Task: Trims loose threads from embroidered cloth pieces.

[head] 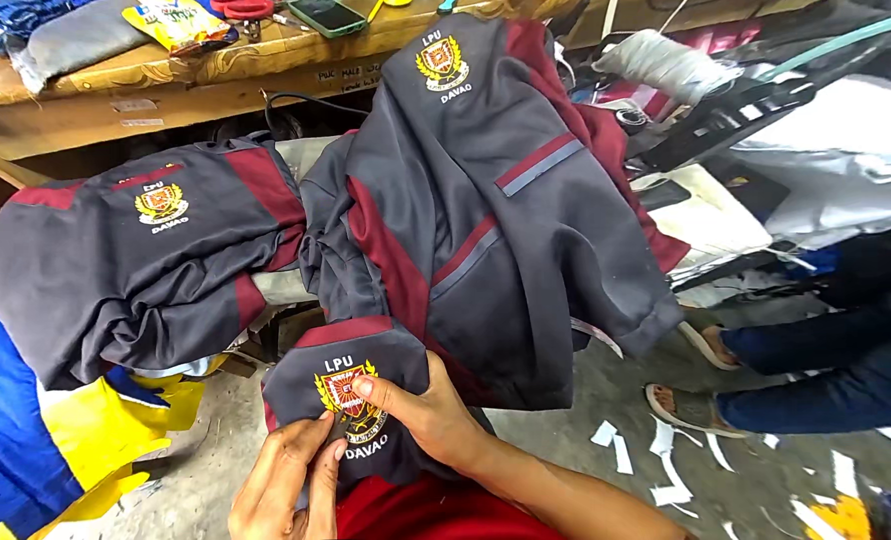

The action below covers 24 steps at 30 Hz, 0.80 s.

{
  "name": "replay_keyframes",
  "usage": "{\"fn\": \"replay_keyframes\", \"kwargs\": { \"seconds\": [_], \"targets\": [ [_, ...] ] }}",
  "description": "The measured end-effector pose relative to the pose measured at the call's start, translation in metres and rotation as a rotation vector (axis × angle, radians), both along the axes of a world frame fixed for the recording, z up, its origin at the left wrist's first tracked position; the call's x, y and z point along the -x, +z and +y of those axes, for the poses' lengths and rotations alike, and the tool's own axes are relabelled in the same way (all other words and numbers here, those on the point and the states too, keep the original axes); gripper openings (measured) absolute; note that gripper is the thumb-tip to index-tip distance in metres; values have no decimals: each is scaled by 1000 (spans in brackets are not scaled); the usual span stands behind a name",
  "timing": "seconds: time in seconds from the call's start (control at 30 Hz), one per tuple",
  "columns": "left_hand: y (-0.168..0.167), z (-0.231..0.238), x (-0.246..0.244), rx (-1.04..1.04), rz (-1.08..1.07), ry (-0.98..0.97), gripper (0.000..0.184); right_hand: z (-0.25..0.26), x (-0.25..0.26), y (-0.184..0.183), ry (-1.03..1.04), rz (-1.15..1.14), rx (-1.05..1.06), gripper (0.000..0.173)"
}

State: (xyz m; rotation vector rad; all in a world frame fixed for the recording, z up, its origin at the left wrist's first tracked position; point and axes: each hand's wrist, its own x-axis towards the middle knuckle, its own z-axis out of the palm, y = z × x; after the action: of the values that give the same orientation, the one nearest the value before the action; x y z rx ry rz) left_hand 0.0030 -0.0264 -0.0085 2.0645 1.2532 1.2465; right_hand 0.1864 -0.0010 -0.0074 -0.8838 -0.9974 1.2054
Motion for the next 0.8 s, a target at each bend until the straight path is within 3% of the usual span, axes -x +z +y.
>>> {"fn": "replay_keyframes", "kwargs": {
  "seconds": [0.37, 0.67, 0.8],
  "targets": [
    [0, -2, -2, 17, 0, 30, 19, -1, 3, -3, -33, -56, -30, 15],
    [-16, 1, -4, 103, -239, -19, 20, -1, 6, -2, -54, -26, -12, 15],
    [-15, 2, -3, 45, -170, -23, 17, -1, 6, -3, -48, -20, -16, 15]
  ]
}}
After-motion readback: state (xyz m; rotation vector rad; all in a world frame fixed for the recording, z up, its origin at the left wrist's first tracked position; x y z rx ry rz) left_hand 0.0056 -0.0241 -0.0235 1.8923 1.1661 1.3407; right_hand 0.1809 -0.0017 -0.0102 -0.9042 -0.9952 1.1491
